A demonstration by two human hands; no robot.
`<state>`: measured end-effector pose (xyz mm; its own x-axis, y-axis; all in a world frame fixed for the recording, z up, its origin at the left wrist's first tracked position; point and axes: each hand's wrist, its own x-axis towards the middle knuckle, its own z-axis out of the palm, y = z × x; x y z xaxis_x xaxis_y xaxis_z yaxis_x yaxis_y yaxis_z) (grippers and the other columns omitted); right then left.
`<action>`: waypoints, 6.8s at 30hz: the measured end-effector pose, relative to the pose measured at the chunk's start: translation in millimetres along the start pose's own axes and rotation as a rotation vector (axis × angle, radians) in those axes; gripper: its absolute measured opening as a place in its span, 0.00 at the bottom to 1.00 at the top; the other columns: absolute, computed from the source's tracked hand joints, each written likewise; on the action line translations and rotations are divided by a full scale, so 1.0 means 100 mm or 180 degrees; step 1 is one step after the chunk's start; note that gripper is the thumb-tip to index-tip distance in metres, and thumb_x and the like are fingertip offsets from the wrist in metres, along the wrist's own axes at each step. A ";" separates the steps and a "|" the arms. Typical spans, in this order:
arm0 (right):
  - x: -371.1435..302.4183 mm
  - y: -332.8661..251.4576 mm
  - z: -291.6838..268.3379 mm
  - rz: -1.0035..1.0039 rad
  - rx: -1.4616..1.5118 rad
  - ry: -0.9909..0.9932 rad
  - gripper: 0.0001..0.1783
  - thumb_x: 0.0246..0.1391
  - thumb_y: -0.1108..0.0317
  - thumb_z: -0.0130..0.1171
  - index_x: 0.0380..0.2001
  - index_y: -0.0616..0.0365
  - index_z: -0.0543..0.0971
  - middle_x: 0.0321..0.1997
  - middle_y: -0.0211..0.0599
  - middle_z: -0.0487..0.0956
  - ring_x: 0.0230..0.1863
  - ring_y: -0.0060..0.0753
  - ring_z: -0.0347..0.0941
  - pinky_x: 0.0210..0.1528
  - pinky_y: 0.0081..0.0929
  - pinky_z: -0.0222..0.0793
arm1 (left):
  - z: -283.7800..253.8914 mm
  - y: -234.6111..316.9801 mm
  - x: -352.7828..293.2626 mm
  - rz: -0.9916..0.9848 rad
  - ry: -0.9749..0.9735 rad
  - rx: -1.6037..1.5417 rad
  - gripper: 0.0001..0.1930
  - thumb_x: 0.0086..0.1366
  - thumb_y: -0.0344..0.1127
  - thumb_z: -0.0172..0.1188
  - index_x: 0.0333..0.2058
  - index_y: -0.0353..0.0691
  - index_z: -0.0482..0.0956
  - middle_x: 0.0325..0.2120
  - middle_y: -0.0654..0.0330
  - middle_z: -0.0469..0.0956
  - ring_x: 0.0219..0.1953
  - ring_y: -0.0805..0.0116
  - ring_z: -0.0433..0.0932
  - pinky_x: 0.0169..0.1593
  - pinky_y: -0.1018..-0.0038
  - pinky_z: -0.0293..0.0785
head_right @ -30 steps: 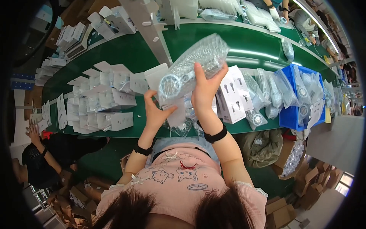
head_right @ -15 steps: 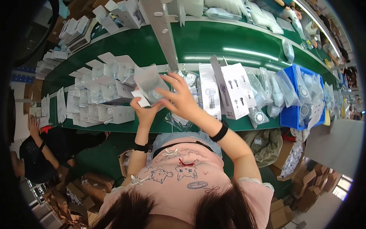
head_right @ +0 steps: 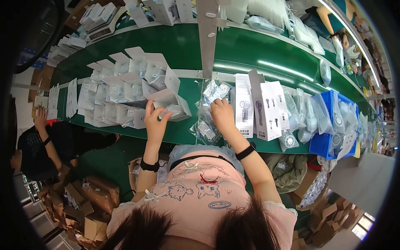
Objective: The person folds cardboard boxes, places a small plastic bag inside each, and then inserts a handheld fan wrapped in bubble wrap. They repeat this process for several more boxes, occasionally moving items on the table to reach others.
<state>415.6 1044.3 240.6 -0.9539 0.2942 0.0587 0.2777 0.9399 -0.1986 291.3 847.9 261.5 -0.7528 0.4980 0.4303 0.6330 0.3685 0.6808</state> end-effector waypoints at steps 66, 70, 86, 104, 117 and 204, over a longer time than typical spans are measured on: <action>-0.86 2.89 -0.58 0.1936 0.0756 0.0014 0.43 0.27 0.72 0.60 0.54 0.45 0.58 0.36 0.57 0.67 0.36 0.57 0.68 0.38 0.40 0.66 | 1.08 0.69 0.48 -0.0875 -0.0215 0.0533 0.38 0.38 0.33 0.68 0.50 0.48 0.59 0.46 0.47 0.54 0.49 0.48 0.57 0.53 0.62 0.52; -0.89 2.61 -1.27 0.1661 0.0360 0.1327 0.37 0.30 0.74 0.57 0.51 0.54 0.60 0.42 0.57 0.64 0.45 0.51 0.64 0.47 0.34 0.62 | 1.16 0.76 0.40 -0.0832 0.0471 0.0110 0.32 0.37 0.32 0.69 0.43 0.45 0.62 0.46 0.48 0.54 0.47 0.48 0.58 0.51 0.62 0.55; 0.16 0.02 -0.99 0.0600 0.2947 0.2629 0.28 0.41 0.75 0.57 0.49 0.61 0.61 0.52 0.42 0.61 0.52 0.39 0.59 0.53 0.29 0.56 | 0.60 0.77 0.20 0.0606 -0.0523 -0.0880 0.29 0.36 0.30 0.69 0.35 0.41 0.59 0.51 0.41 0.55 0.51 0.43 0.61 0.51 0.62 0.61; 0.26 -0.03 0.77 0.0707 -0.0313 -0.0322 0.13 0.38 0.66 0.54 0.31 0.57 0.74 0.36 0.38 0.71 0.43 0.45 0.65 0.38 0.41 0.63 | 0.44 0.45 0.45 0.0193 0.0163 -0.1408 0.29 0.39 0.23 0.67 0.35 0.41 0.55 0.55 0.43 0.49 0.54 0.53 0.57 0.54 0.70 0.56; 0.30 0.34 -0.74 0.1019 0.2723 0.0299 0.08 0.38 0.79 0.55 0.26 0.60 0.72 0.29 0.42 0.73 0.31 0.34 0.72 0.33 0.25 0.68 | 0.41 0.46 0.46 -0.0402 -0.0377 -0.0229 0.17 0.42 0.24 0.62 0.32 0.32 0.66 0.45 0.44 0.61 0.44 0.45 0.66 0.43 0.66 0.65; 0.85 3.23 -0.99 0.1595 -0.0216 0.0126 0.25 0.43 0.63 0.54 0.47 0.57 0.66 0.45 0.51 0.69 0.46 0.54 0.64 0.47 0.41 0.62 | 1.25 1.00 0.84 -0.0333 -0.1634 -0.1658 0.43 0.37 0.39 0.70 0.53 0.47 0.56 0.48 0.53 0.58 0.51 0.58 0.61 0.51 0.69 0.60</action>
<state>435.8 1390.1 277.9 -0.6968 0.7172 0.0098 0.7083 0.6902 -0.1479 313.9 1024.2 291.3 -0.5446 0.8323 0.1033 0.2987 0.0773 0.9512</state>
